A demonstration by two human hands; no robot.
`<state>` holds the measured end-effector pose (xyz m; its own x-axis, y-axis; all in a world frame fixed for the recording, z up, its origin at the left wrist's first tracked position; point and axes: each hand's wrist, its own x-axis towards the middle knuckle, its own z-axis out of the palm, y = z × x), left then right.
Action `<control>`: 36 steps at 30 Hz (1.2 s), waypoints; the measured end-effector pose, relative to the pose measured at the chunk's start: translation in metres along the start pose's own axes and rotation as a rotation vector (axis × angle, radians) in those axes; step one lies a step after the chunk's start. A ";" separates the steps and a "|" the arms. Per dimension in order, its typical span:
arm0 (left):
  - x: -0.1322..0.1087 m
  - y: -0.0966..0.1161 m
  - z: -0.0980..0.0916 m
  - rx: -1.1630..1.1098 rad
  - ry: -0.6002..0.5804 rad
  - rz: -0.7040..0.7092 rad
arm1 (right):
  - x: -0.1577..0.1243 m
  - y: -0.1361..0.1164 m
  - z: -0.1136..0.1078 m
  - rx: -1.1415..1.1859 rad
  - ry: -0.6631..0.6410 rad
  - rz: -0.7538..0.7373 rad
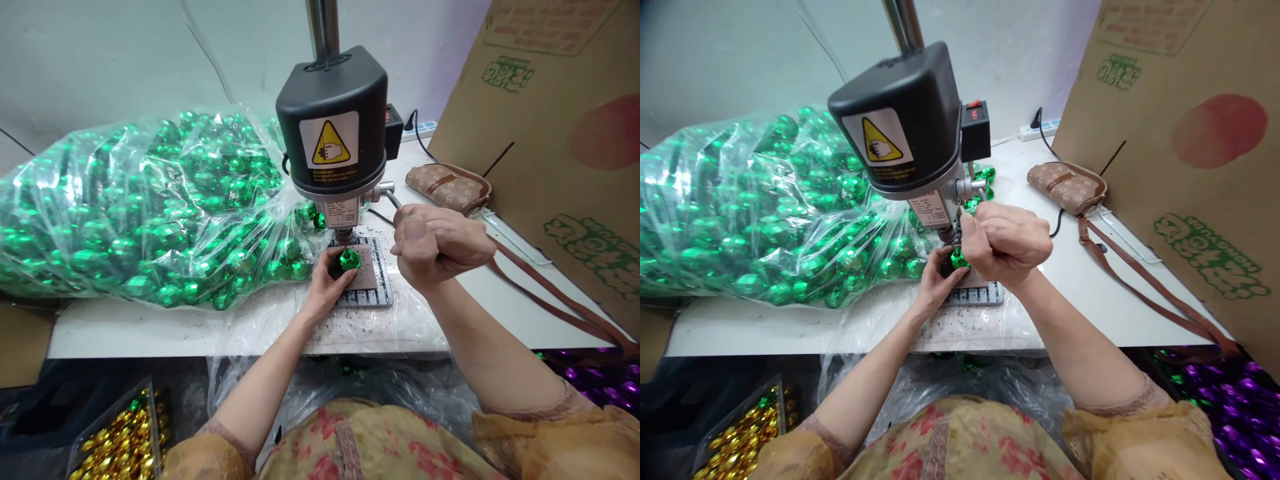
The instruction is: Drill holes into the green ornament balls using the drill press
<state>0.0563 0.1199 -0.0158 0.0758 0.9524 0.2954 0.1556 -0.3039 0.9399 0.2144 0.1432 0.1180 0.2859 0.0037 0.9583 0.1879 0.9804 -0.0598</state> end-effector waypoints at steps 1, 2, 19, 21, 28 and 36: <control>0.000 0.000 0.000 0.006 0.005 0.006 | -0.001 0.000 -0.001 0.011 -0.016 -0.016; 0.000 -0.001 0.000 0.013 0.010 0.012 | -0.002 0.000 -0.002 0.019 -0.034 -0.025; -0.071 0.043 -0.012 0.348 -0.105 0.486 | 0.051 -0.012 0.016 -0.067 -0.042 0.407; -0.101 0.050 -0.018 0.458 -0.324 0.683 | 0.050 -0.011 0.016 -0.045 -0.026 0.389; -0.123 0.042 -0.043 0.675 -0.395 0.802 | 0.053 -0.015 0.017 0.035 -0.005 0.417; 0.069 0.010 -0.043 0.885 0.020 0.304 | 0.050 -0.012 0.017 0.139 0.053 0.397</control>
<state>0.0204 0.1837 0.0215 0.2212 0.8265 0.5176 0.8258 -0.4411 0.3515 0.2107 0.1350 0.1711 0.3591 0.3795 0.8527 -0.0735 0.9223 -0.3795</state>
